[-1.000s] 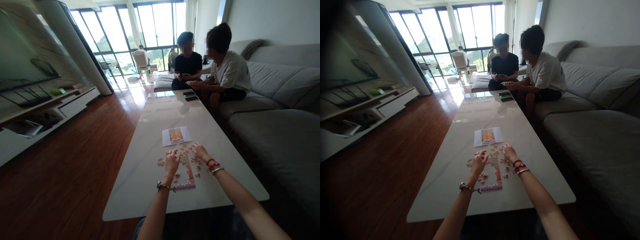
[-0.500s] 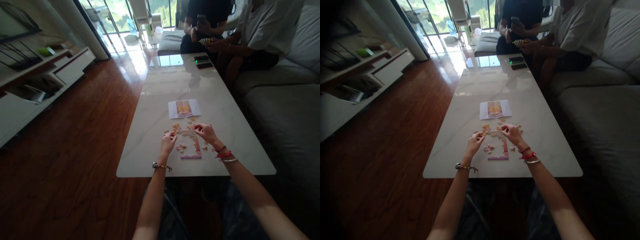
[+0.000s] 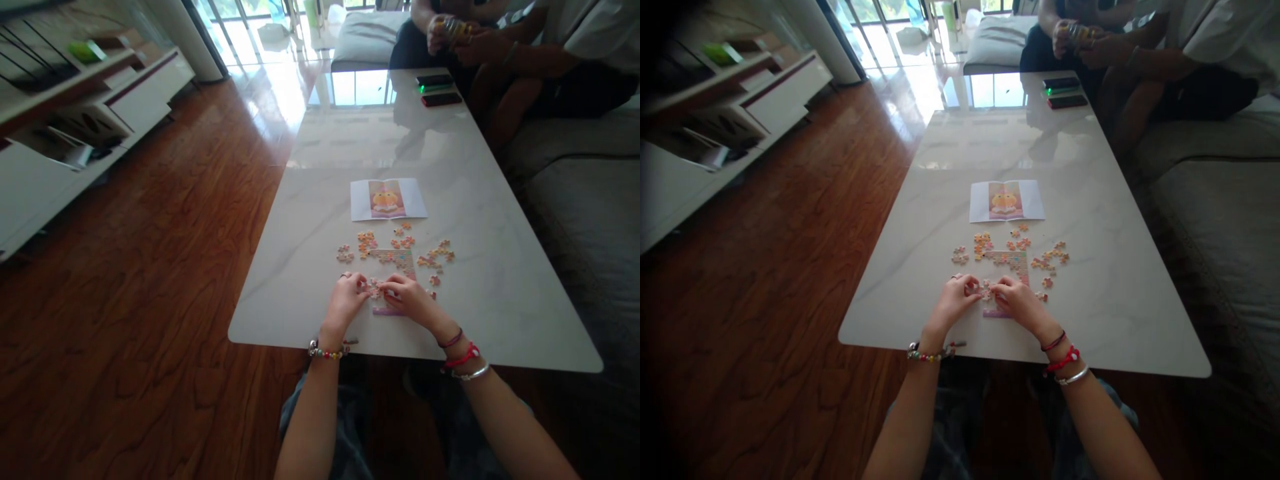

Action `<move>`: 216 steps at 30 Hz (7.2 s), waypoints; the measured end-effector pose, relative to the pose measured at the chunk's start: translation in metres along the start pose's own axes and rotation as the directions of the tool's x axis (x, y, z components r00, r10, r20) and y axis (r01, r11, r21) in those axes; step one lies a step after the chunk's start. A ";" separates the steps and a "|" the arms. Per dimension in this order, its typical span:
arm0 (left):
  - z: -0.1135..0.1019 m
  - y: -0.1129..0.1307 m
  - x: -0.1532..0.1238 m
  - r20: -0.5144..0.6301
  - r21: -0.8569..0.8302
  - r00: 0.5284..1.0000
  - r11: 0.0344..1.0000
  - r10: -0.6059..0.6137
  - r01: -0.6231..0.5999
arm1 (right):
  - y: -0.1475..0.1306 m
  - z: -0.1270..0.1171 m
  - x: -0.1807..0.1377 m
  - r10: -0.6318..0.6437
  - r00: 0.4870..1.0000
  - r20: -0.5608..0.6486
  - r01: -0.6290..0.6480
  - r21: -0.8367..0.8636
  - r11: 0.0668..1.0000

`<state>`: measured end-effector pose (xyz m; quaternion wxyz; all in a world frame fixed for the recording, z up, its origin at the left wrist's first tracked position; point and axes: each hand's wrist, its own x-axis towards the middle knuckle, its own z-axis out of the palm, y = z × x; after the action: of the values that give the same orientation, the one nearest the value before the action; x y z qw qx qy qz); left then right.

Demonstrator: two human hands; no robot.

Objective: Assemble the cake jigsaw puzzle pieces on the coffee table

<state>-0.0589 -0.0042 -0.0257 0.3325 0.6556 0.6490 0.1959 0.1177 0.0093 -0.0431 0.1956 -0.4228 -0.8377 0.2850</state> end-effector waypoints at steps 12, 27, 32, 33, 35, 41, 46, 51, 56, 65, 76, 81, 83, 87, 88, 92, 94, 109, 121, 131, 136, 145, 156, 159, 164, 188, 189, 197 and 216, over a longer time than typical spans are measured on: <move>-0.002 -0.002 0.001 -0.042 0.044 0.999 0.999 0.000 0.002 | 0.000 -0.007 0.004 0.029 0.997 0.067 -0.028 -0.019 0.999; -0.009 -0.008 0.002 -0.106 0.033 0.993 0.998 -0.058 0.062 | -0.015 -0.018 0.008 0.108 0.994 0.027 -0.109 0.052 0.993; -0.012 -0.002 0.001 -0.107 0.037 0.994 0.999 0.021 -0.018 | -0.015 -0.020 0.008 0.074 0.997 0.038 -0.076 0.040 0.996; -0.012 0.000 0.000 -0.075 0.029 0.995 0.997 0.067 -0.065 | -0.015 -0.022 0.007 0.069 0.997 0.043 -0.071 0.052 0.996; -0.010 0.001 -0.002 0.003 0.021 0.989 0.989 0.148 -0.148 | -0.014 -0.024 0.005 0.053 0.997 0.061 -0.058 0.082 0.995; -0.003 0.001 -0.004 0.116 0.111 0.978 0.976 0.173 -0.186 | -0.008 -0.020 0.003 0.040 0.995 0.092 -0.050 0.110 0.993; -0.004 0.002 -0.002 0.142 0.129 0.975 0.973 0.172 -0.190 | -0.007 -0.016 0.003 0.054 0.996 0.066 -0.060 0.080 0.995; -0.004 0.001 -0.002 0.131 0.106 0.977 0.977 0.169 -0.183 | -0.011 -0.021 0.002 0.062 0.997 0.038 -0.065 0.082 0.994; -0.004 0.002 -0.001 0.132 0.091 0.978 0.980 0.163 -0.175 | -0.010 -0.019 0.002 0.075 0.994 0.077 -0.082 0.100 0.992; -0.012 -0.007 -0.002 0.126 0.083 0.977 0.979 0.175 -0.186 | -0.003 -0.028 0.000 0.146 0.989 0.015 -0.147 0.022 0.989; 0.004 0.016 0.005 0.030 0.228 0.942 0.915 0.335 -0.333 | -0.004 -0.026 0.000 0.103 0.994 -0.021 -0.103 0.001 0.995; 0.006 0.011 0.007 -0.002 0.241 0.962 0.934 0.273 -0.264 | -0.002 -0.020 0.000 0.096 0.995 -0.026 -0.097 -0.059 0.994; 0.007 0.009 0.008 -0.012 0.228 0.967 0.942 0.254 -0.245 | -0.002 -0.019 0.000 0.095 0.995 -0.036 -0.097 -0.047 0.994; 0.008 0.008 0.009 -0.026 0.206 0.973 0.954 0.230 -0.220 | 0.000 -0.017 0.000 0.099 0.994 -0.047 -0.100 -0.030 0.995; 0.008 0.008 0.009 -0.026 0.203 0.973 0.954 0.229 -0.219 | 0.000 -0.016 0.001 0.099 0.994 -0.039 -0.101 -0.036 0.994; 0.006 0.007 0.010 -0.022 0.193 0.974 0.957 0.224 -0.216 | 0.000 -0.013 0.002 0.097 0.995 -0.008 -0.097 -0.073 0.993; 0.005 0.007 0.010 -0.019 0.189 0.975 0.959 0.219 -0.212 | -0.001 -0.013 0.003 0.096 0.995 -0.005 -0.096 -0.089 0.991; 0.005 0.001 0.008 -0.020 0.188 0.967 0.951 0.255 -0.247 | -0.001 -0.011 0.005 0.078 0.997 0.008 -0.077 -0.118 0.990; 0.005 0.004 0.010 -0.040 0.180 0.973 0.959 0.229 -0.219 | -0.002 -0.009 0.005 0.088 0.996 0.026 -0.081 -0.196 0.977; -0.019 -0.021 0.006 -0.124 0.097 0.983 0.988 0.134 -0.122 | -0.003 -0.009 0.004 0.100 0.995 0.033 -0.091 -0.205 0.975; -0.029 -0.023 0.004 -0.254 0.122 0.965 0.992 0.059 -0.028 | -0.003 -0.009 0.004 0.092 0.995 0.034 -0.083 -0.198 0.977; 0.003 0.016 -0.002 0.021 0.304 0.910 0.865 0.413 -0.400 | -0.001 -0.009 0.004 0.091 0.993 0.068 -0.076 -0.203 0.976; 0.003 0.015 -0.011 0.027 0.391 0.935 0.857 0.354 -0.335 | -0.004 -0.012 0.004 0.099 0.993 0.062 -0.086 -0.181 0.980; 0.003 0.014 -0.011 0.010 0.406 0.938 0.856 0.345 -0.319 | -0.003 -0.011 0.005 0.104 0.992 0.072 -0.090 -0.175 0.981; 0.004 0.014 -0.011 -0.015 0.424 0.945 0.858 0.326 -0.290 | -0.004 -0.013 0.004 0.120 0.989 0.084 -0.102 -0.192 0.976; 0.008 0.009 -0.005 -0.041 0.407 0.949 0.872 0.314 -0.271 | -0.019 -0.009 0.006 0.051 0.997 0.050 -0.032 -0.320 0.947; 0.009 0.008 -0.002 -0.046 0.411 0.947 0.870 0.318 -0.272 | -0.019 -0.008 0.006 0.055 0.998 0.032 -0.042 -0.321 0.946; 0.012 0.014 0.013 -0.104 0.384 0.932 0.878 0.347 -0.284 | -0.019 -0.007 0.012 0.057 0.998 0.009 -0.051 -0.324 0.945; 0.005 0.000 0.018 -0.103 0.394 0.954 0.892 0.281 -0.220 | -0.022 0.001 0.014 0.116 0.992 -0.047 -0.124 -0.262 0.957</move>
<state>-0.0533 0.0129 -0.0325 0.1196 0.7681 0.6084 0.1597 0.0956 0.0100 -0.0281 0.1327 -0.4995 -0.8379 0.1756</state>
